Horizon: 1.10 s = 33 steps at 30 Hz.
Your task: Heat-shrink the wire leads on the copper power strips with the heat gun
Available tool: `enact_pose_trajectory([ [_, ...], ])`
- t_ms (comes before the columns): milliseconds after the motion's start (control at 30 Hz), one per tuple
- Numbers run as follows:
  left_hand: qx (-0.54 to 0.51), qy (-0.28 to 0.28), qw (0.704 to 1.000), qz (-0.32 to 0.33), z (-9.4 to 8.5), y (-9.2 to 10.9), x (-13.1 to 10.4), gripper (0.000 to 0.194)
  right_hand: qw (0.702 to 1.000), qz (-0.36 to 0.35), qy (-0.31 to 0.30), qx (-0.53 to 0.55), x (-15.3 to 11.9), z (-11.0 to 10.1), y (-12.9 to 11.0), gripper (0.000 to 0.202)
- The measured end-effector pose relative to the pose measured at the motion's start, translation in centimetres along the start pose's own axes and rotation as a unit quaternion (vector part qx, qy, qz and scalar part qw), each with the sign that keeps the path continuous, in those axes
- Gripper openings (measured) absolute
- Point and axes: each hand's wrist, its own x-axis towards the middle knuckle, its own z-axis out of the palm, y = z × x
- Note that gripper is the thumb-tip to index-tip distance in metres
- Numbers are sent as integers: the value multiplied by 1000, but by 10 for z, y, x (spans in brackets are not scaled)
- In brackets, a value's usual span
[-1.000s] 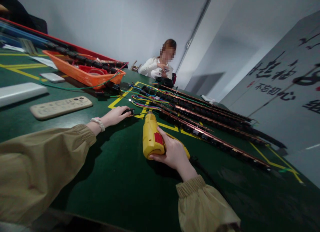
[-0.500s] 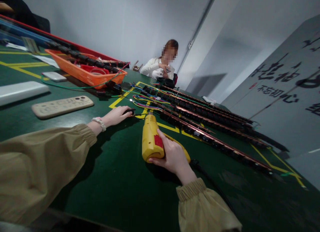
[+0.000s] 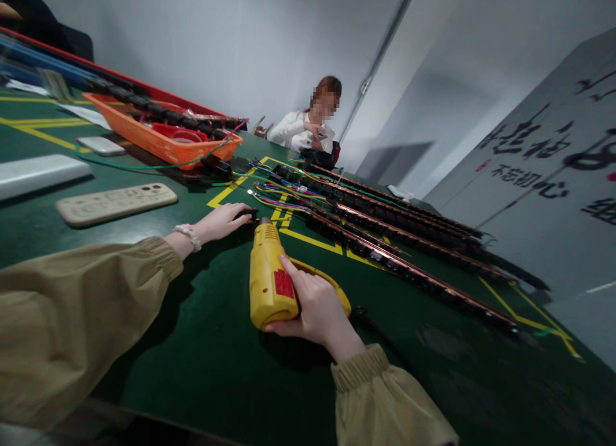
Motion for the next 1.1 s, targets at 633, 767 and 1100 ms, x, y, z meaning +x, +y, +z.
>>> enact_pose_trajectory([
  [633, -7, 2, 1000, -17, -2, 3, -2, 45, 994, 98, -16, -48, 0, -5, 27, 98],
  [767, -8, 2, 1000, -17, -3, 4, -2, 45, 990, 113, -12, -79, 0, -6, 32, 96],
  [1100, -6, 2, 1000, -13, -1, 3, -1, 45, 993, 86, 18, -74, -2, -5, 32, 95],
])
